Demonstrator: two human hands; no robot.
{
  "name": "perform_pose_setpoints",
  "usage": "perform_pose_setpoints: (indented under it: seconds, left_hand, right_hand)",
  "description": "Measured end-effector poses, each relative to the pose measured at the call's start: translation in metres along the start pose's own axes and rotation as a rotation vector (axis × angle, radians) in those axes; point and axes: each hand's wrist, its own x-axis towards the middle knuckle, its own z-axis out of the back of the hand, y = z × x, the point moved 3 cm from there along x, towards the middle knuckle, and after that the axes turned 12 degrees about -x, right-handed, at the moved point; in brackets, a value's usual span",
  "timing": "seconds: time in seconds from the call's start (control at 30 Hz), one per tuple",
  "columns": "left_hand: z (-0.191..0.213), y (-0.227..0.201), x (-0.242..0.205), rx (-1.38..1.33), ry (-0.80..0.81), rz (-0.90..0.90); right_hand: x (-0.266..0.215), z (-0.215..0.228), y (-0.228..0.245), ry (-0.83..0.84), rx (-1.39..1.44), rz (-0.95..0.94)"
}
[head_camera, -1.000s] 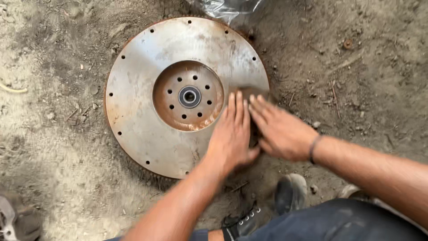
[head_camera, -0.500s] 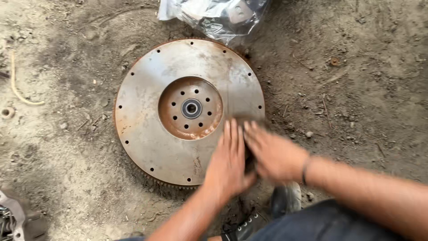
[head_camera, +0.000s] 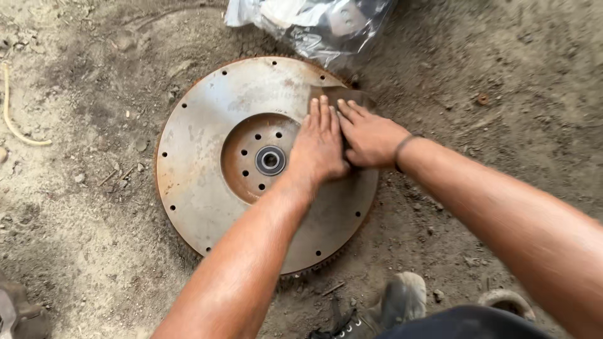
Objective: The person sands the flat surface of a metal flywheel by hand using a piece of sandpaper, rubbing it repeatedly in circular and linear motions across the metal.
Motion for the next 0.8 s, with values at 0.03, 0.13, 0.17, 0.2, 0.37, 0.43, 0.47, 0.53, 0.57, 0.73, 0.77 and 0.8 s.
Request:
perform_pose_setpoints:
  seconds: [0.03, 0.13, 0.17, 0.2, 0.37, 0.43, 0.47, 0.53, 0.57, 0.73, 0.77, 0.8]
  left_hand:
    - [0.002, 0.002, 0.007, -0.058, -0.007, 0.016]
    - [0.000, -0.009, -0.022, 0.107, 0.007, -0.025]
    - [-0.001, -0.017, -0.046, 0.224, 0.017, -0.048]
    - [-0.002, -0.026, -0.073, 0.123, 0.000, -0.046]
    - [-0.003, -0.064, -0.172, -0.326, 0.087, -0.038]
    - [-0.004, -0.062, -0.169, -0.371, 0.073, -0.026]
    - [-0.004, -0.057, -0.156, -0.338, 0.062, -0.028]
    - [-0.005, -0.047, -0.127, -0.231, 0.113, -0.020]
    - [-0.005, -0.039, -0.107, -0.150, 0.165, -0.008]
    - [0.000, 0.009, 0.015, -0.032, 0.075, 0.032]
    - [0.002, 0.018, 0.033, -0.077, 0.050, 0.040]
    - [0.002, 0.023, 0.041, -0.123, 0.024, 0.049]
  right_hand:
    - [0.007, 0.001, -0.002, -0.010, 0.044, -0.017]
    - [-0.015, 0.001, 0.018, 0.004, -0.072, 0.013]
    - [-0.029, 0.002, 0.036, 0.011, -0.151, 0.039]
    - [-0.050, 0.004, 0.047, 0.032, -0.125, 0.058]
    - [-0.139, 0.014, 0.121, 0.180, 0.007, 0.160]
    - [-0.137, 0.012, 0.121, 0.169, -0.017, 0.158]
    - [-0.126, 0.008, 0.113, 0.188, -0.077, 0.138]
    - [-0.104, 0.000, 0.091, 0.109, -0.092, 0.121]
    - [-0.086, -0.002, 0.074, 0.001, -0.051, 0.121]
    - [0.014, -0.010, -0.016, -0.066, 0.079, 0.017]
    - [0.030, -0.008, -0.027, -0.065, 0.149, -0.015]
    - [0.038, -0.010, -0.032, -0.065, 0.219, -0.046]
